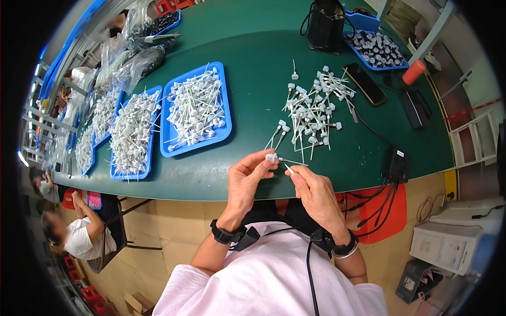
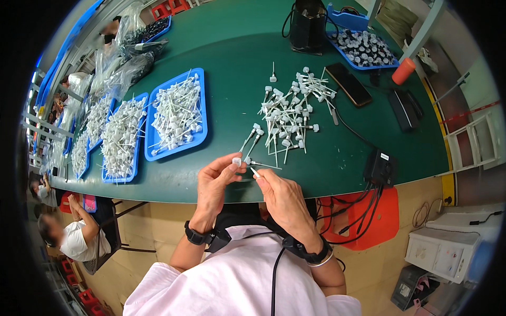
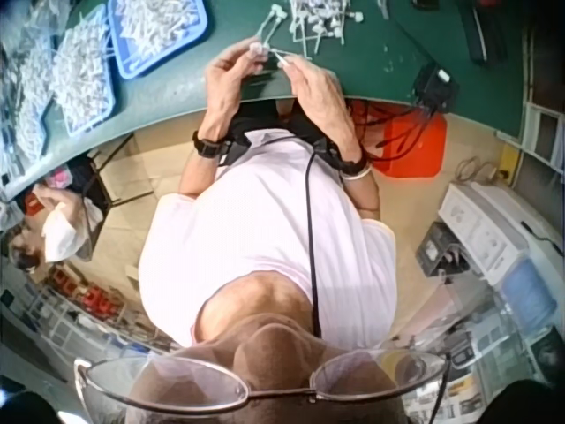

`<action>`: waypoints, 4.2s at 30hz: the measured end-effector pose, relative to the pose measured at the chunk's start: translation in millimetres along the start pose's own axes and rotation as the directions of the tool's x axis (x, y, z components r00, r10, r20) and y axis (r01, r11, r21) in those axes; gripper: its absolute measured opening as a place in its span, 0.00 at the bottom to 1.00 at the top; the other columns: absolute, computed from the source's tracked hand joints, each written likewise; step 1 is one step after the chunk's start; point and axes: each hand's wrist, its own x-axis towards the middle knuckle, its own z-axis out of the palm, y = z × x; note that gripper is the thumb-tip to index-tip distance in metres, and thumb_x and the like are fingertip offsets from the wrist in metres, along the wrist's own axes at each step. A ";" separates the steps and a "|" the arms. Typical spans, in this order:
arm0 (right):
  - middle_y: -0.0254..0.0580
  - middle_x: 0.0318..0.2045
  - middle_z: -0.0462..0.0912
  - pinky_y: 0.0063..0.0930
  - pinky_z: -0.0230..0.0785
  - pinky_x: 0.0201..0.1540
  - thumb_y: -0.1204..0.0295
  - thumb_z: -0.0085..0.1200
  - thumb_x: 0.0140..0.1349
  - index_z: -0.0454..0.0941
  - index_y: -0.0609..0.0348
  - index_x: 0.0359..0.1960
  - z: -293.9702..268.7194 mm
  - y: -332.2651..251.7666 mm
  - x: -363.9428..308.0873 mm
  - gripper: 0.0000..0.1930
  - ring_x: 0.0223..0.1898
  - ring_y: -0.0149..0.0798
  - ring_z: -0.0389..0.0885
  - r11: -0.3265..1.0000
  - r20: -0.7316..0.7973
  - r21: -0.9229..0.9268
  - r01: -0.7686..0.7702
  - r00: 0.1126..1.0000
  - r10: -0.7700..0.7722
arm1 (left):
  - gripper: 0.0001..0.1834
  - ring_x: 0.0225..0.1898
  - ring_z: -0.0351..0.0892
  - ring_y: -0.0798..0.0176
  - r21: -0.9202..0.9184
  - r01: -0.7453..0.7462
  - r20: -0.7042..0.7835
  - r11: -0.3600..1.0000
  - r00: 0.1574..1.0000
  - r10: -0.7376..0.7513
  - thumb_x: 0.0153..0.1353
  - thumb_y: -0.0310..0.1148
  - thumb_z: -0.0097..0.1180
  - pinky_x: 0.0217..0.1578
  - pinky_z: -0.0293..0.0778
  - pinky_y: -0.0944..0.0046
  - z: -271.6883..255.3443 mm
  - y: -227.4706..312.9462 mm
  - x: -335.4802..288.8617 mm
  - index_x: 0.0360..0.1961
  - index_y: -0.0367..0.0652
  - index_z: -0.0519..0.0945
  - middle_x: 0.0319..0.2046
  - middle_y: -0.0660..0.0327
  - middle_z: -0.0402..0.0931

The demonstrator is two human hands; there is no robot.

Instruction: Assembling small white plastic components on a production line.

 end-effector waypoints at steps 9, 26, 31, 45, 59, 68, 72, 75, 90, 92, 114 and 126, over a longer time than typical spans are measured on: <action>0.40 0.16 0.73 0.29 0.64 0.23 0.69 0.45 0.72 0.77 0.63 0.45 3.8 -1.4 1.3 0.11 0.17 0.33 0.73 0.999 -0.001 -0.034 0.012 1.000 -0.012 | 0.15 0.38 0.83 0.66 -0.013 -0.004 -0.012 1.000 1.000 0.003 0.64 0.31 0.60 0.38 0.78 0.70 -5.4 1.8 1.4 0.49 0.33 0.81 0.37 0.55 0.84; 0.52 0.27 0.79 0.48 0.71 0.29 0.69 0.58 0.61 0.74 0.62 0.42 4.7 9.4 25.9 0.12 0.28 0.58 0.80 0.887 -0.016 -0.447 0.110 0.991 -0.131 | 0.17 0.40 0.73 0.65 0.932 -0.275 -0.007 0.237 0.639 0.769 0.57 0.31 0.66 0.36 0.68 0.65 -115.3 74.8 61.7 0.49 0.45 0.83 0.40 0.60 0.79; 0.53 0.27 0.80 0.49 0.71 0.29 0.73 0.56 0.60 0.72 0.62 0.35 17.7 28.7 43.8 0.07 0.29 0.58 0.80 0.868 0.092 -0.474 0.148 0.989 -0.118 | 0.07 0.33 0.77 0.72 0.528 -0.363 -0.088 0.768 0.876 0.474 0.62 0.27 0.58 0.36 0.71 0.71 -59.9 23.4 26.4 0.39 0.39 0.85 0.33 0.62 0.83; 0.49 0.27 0.81 0.38 0.70 0.27 0.78 0.58 0.59 0.75 0.63 0.41 29.4 -2.6 23.9 0.09 0.25 0.50 0.81 0.978 -0.130 -0.122 0.170 0.974 -0.185 | 0.15 0.31 0.71 0.76 -0.257 0.205 0.077 0.945 0.979 -0.191 0.68 0.35 0.56 0.26 0.69 0.77 -8.3 -7.1 -12.2 0.49 0.36 0.82 0.34 0.65 0.79; 0.49 0.29 0.77 0.40 0.68 0.29 0.75 0.51 0.66 0.76 0.58 0.51 -7.4 -47.4 7.9 0.12 0.28 0.51 0.78 0.970 -0.058 -0.203 0.132 0.988 -0.146 | 0.12 0.28 0.78 0.71 -0.038 0.011 0.139 0.999 0.990 -0.006 0.67 0.29 0.55 0.28 0.73 0.73 -5.5 6.5 -7.6 0.50 0.37 0.78 0.34 0.59 0.82; 0.46 0.27 0.78 0.43 0.68 0.24 0.72 0.52 0.67 0.72 0.57 0.47 2.6 -32.5 13.0 0.09 0.24 0.52 0.79 0.926 -0.053 -0.352 0.135 0.985 -0.164 | 0.14 0.37 0.84 0.67 -0.073 0.044 0.089 0.996 0.995 -0.037 0.68 0.26 0.52 0.36 0.80 0.70 -9.5 3.9 -6.5 0.53 0.34 0.77 0.41 0.54 0.84; 0.46 0.27 0.78 0.42 0.69 0.23 0.72 0.51 0.67 0.72 0.57 0.47 3.7 -29.9 11.2 0.09 0.24 0.51 0.80 0.916 -0.051 -0.359 0.178 0.977 -0.209 | 0.14 0.38 0.85 0.66 -0.065 0.049 0.097 0.997 0.994 -0.043 0.67 0.25 0.54 0.36 0.80 0.70 -6.5 3.7 -5.4 0.53 0.32 0.77 0.41 0.54 0.84; 0.44 0.25 0.76 0.41 0.69 0.23 0.73 0.52 0.66 0.72 0.56 0.48 2.9 -27.2 10.2 0.10 0.23 0.49 0.79 0.895 -0.040 -0.419 0.152 0.982 -0.185 | 0.15 0.39 0.85 0.65 -0.061 0.054 0.095 0.997 0.994 -0.048 0.67 0.25 0.55 0.36 0.81 0.70 -5.9 2.2 -5.1 0.53 0.32 0.77 0.41 0.54 0.84; 0.45 0.24 0.76 0.41 0.71 0.22 0.77 0.52 0.63 0.72 0.56 0.52 1.8 -30.7 7.3 0.16 0.21 0.50 0.79 0.895 -0.005 -0.421 0.149 0.986 -0.167 | 0.15 0.41 0.85 0.65 -0.040 -0.007 0.084 0.999 0.996 0.010 0.66 0.27 0.57 0.36 0.79 0.71 -4.4 -2.0 -7.7 0.52 0.32 0.77 0.41 0.53 0.84; 0.45 0.24 0.76 0.41 0.71 0.22 0.77 0.52 0.63 0.72 0.56 0.52 1.4 -31.5 7.8 0.15 0.21 0.50 0.79 0.896 -0.006 -0.419 0.151 0.986 -0.169 | 0.15 0.41 0.85 0.65 -0.046 -0.014 0.089 0.999 0.996 0.018 0.66 0.27 0.57 0.36 0.79 0.71 -4.0 -1.9 -7.8 0.51 0.32 0.77 0.41 0.53 0.84; 0.50 0.22 0.78 0.46 0.66 0.25 0.72 0.50 0.67 0.75 0.59 0.42 -3.9 -23.1 12.2 0.06 0.24 0.56 0.78 0.971 -0.005 -0.180 0.157 0.987 -0.161 | 0.12 0.39 0.83 0.69 0.063 -0.094 0.026 0.994 0.995 0.092 0.63 0.26 0.61 0.36 0.78 0.71 -5.1 -3.4 -8.1 0.48 0.36 0.81 0.38 0.60 0.84; 0.34 0.13 0.62 0.28 0.55 0.20 0.65 0.47 0.72 0.81 0.63 0.37 -14.0 -2.4 25.4 0.14 0.16 0.26 0.59 0.950 0.324 0.231 -0.211 0.937 0.130 | 0.12 0.40 0.83 0.71 0.054 -0.075 0.058 0.996 0.996 0.072 0.63 0.27 0.61 0.39 0.76 0.74 -5.6 -4.9 -8.5 0.48 0.36 0.81 0.40 0.58 0.85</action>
